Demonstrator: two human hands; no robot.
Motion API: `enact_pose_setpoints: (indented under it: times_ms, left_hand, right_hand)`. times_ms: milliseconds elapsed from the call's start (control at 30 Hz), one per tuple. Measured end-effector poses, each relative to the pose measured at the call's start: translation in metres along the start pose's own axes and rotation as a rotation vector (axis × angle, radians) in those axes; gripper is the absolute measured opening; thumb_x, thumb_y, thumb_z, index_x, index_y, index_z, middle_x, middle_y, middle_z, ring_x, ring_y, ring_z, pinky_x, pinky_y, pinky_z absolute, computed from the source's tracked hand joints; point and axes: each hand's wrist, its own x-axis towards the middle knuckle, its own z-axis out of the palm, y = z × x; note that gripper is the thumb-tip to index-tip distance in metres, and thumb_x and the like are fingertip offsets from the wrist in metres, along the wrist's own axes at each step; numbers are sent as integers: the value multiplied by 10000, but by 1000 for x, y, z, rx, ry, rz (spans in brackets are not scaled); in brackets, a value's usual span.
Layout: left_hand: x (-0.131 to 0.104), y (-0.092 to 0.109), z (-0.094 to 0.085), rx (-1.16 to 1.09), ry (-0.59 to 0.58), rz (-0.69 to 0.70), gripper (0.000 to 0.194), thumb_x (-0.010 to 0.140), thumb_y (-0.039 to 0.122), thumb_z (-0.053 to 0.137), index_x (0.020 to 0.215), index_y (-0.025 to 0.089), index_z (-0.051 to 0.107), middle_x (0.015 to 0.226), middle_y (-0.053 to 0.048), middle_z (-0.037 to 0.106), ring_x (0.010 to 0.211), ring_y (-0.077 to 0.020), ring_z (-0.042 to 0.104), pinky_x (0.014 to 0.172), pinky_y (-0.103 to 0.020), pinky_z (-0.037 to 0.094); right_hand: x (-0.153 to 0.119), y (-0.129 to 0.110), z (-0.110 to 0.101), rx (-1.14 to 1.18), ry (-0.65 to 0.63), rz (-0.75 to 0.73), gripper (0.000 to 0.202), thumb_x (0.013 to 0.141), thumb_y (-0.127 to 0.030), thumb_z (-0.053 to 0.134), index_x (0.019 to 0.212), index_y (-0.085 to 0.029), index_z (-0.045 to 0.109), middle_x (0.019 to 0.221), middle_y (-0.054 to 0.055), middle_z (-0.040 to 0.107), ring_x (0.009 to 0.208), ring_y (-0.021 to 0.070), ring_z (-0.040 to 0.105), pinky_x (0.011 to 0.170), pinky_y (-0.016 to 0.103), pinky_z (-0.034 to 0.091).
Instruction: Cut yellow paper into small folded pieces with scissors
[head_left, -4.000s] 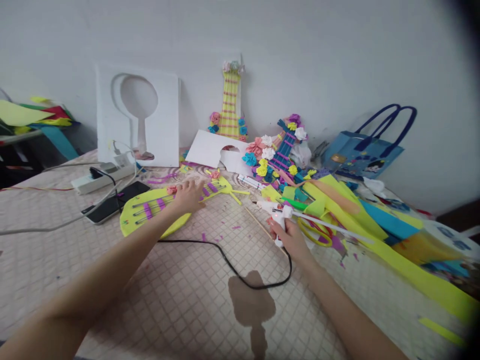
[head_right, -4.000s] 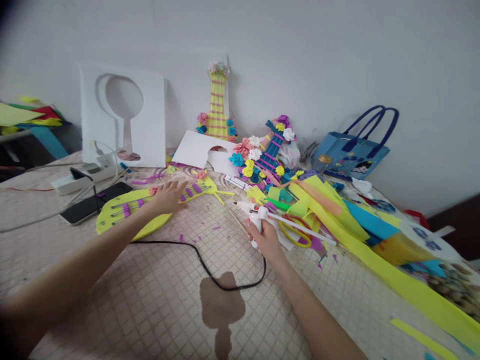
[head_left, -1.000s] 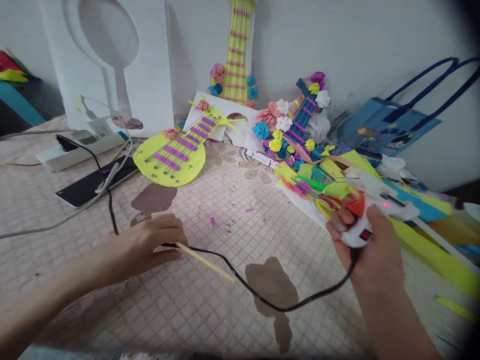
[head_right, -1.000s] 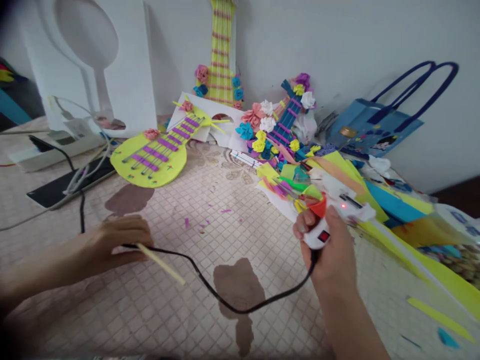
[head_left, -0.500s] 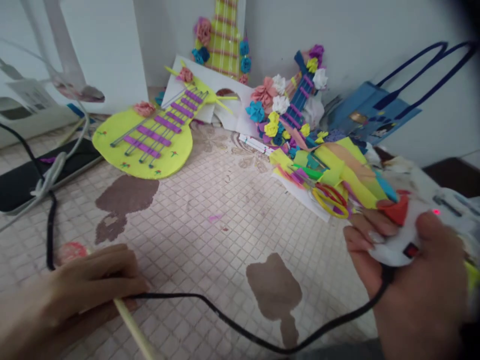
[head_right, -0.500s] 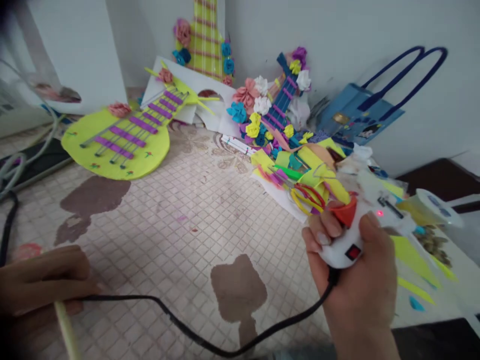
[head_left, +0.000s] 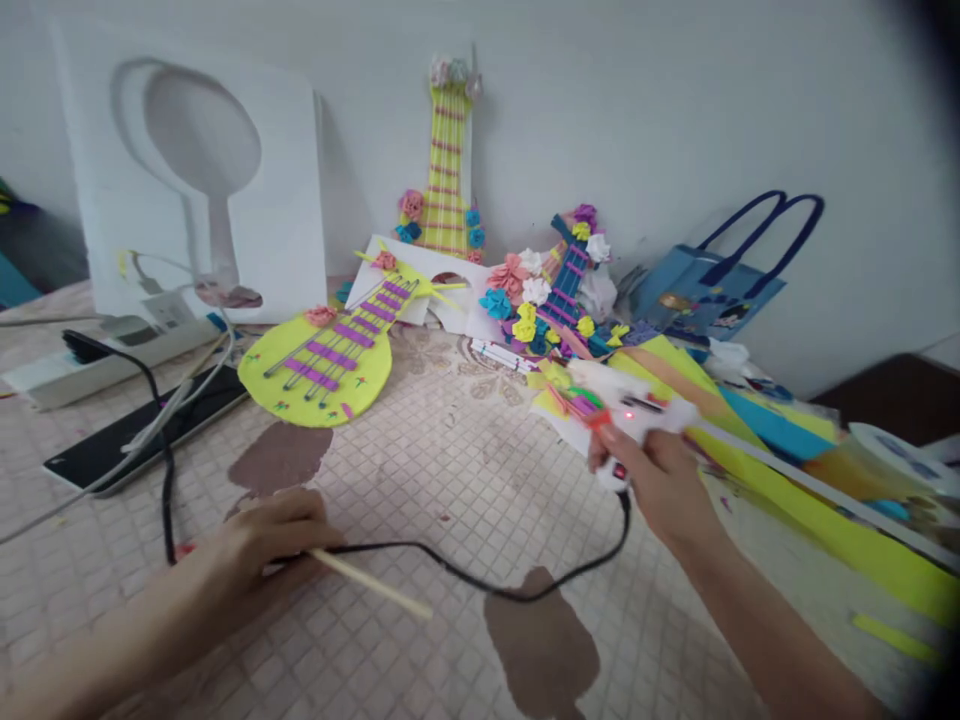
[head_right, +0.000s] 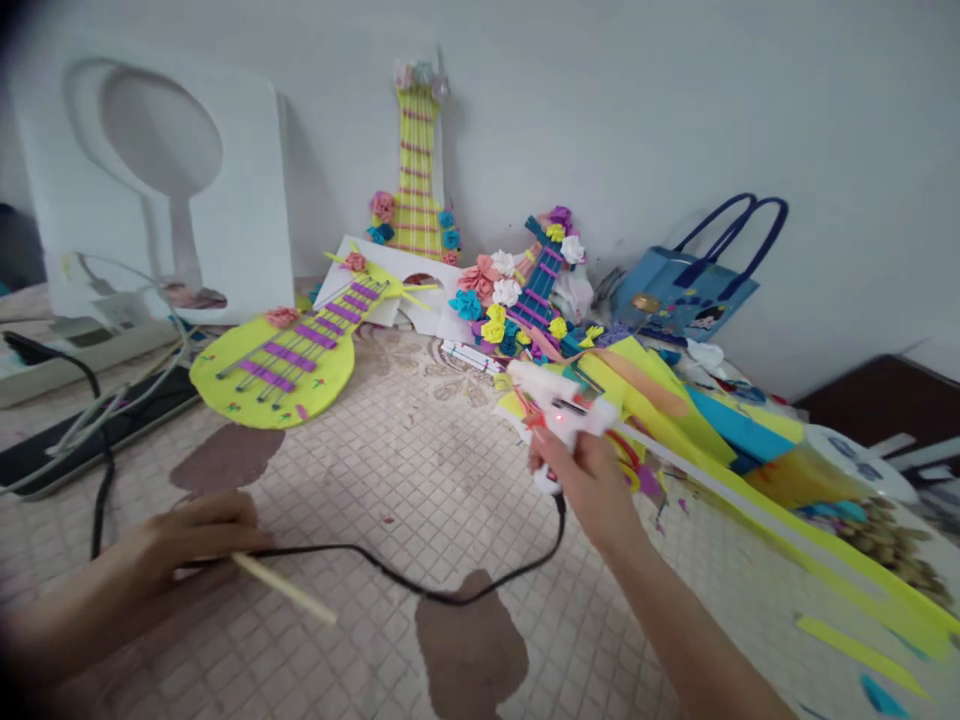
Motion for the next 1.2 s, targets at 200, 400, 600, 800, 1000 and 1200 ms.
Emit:
enact_pose_setpoints:
  times_ms: [200,400,600,800,1000,1200]
  left_hand:
    - [38,-3,-10,4,169,-1,284,898,302,407,1026,218,646,914,-51,612,817,-153,580,732,-248,474]
    - [86,7,-12,-47,194,-44,282,891,317,414,947,191,660,868,-54,646,778,-154,586,710,-258,465]
    - [117,14,6,-113,180,-102,240,852,289,452,780,153,637,778,-55,653,700,-150,581,637,-251,448]
    - [118,22,27,-122,101,-100,186,816,210,470,808,161,649,806,-49,645,721,-143,581,655,-244,445]
    - [116,20,35,-131,106,-121,189,809,200,464,836,162,647,821,-51,642,742,-149,590,669,-247,449]
    - [116,22,33,-139,128,-178,226,794,210,486,980,161,606,744,-21,629,663,-135,574,613,-240,442]
  right_hand:
    - [98,23,47,-232,-173,-132,336,792,-474,504,651,-173,555,552,2,544,529,147,494,505,252,379]
    - [174,33,110,-238,-200,-258,294,808,-398,495,949,-165,605,848,48,665,801,212,598,700,293,442]
    - [184,40,129,-278,-294,-317,225,720,-334,641,888,-185,632,879,60,688,839,246,607,732,309,441]
    - [176,50,122,-222,-277,-367,328,756,-360,612,1002,-144,592,976,92,668,874,213,603,755,315,457]
    - [152,50,96,-151,-82,-377,317,831,-389,489,1013,-140,562,939,121,647,817,208,604,715,341,486]
    - [75,25,70,-238,-191,-603,245,906,-315,400,999,-222,607,1009,73,631,975,226,569,859,384,445]
